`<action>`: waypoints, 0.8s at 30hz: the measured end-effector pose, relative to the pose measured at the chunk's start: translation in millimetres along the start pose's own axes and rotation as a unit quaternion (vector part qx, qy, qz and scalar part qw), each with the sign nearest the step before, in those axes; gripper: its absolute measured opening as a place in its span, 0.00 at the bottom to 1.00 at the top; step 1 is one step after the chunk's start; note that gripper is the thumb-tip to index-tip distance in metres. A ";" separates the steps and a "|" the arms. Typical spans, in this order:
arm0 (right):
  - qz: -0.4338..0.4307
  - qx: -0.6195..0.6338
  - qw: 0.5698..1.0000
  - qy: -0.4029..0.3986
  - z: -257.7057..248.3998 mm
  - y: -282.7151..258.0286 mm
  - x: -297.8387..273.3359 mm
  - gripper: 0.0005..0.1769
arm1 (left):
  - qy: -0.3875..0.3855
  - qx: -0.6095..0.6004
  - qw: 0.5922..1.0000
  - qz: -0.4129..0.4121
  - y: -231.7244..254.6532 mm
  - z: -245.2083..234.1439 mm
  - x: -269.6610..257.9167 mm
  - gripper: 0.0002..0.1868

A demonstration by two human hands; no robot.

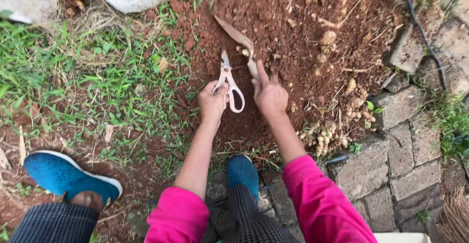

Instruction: Harvesting turmeric from the ground using a hand trowel and scissors.

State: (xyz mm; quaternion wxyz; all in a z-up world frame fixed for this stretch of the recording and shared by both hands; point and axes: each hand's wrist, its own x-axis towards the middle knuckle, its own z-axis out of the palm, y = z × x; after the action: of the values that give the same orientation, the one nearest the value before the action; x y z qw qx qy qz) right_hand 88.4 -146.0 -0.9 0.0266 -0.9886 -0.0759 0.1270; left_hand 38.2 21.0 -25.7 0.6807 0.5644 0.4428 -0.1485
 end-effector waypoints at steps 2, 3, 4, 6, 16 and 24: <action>0.033 0.003 0.999 -0.032 -8.4 1.2 8.4 0.31 | -0.002 0.024 1.000 0.004 4.6 -4.1 15.0 0.15; 0.070 0.006 0.993 -0.095 -9.0 2.0 -3.7 0.33 | 0.002 0.055 0.998 -0.022 -5.7 -11.4 10.6 0.16; 0.067 0.005 0.993 -0.099 -5.2 5.3 -8.3 0.33 | 0.005 0.054 0.998 -0.025 3.0 -13.9 13.1 0.16; 0.073 0.009 0.997 0.024 3.6 16.6 -34.6 0.28 | -0.022 0.045 0.999 0.002 7.8 -18.9 7.8 0.14; 0.241 0.442 0.844 0.185 -93.8 85.3 -32.0 0.30 | -0.059 0.007 0.998 -0.032 16.7 -15.6 -27.5 0.15; 0.118 0.381 0.917 0.027 -7.0 66.8 -84.5 0.26 | -0.115 -0.052 0.991 -0.034 -27.4 14.2 -67.9 0.09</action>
State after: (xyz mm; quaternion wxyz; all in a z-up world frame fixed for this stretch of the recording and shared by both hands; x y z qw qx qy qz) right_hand 19.0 -225.5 21.9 0.3881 -0.9085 0.0965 0.1216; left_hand -13.2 -20.7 8.7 0.7502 0.4920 0.3877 -0.2119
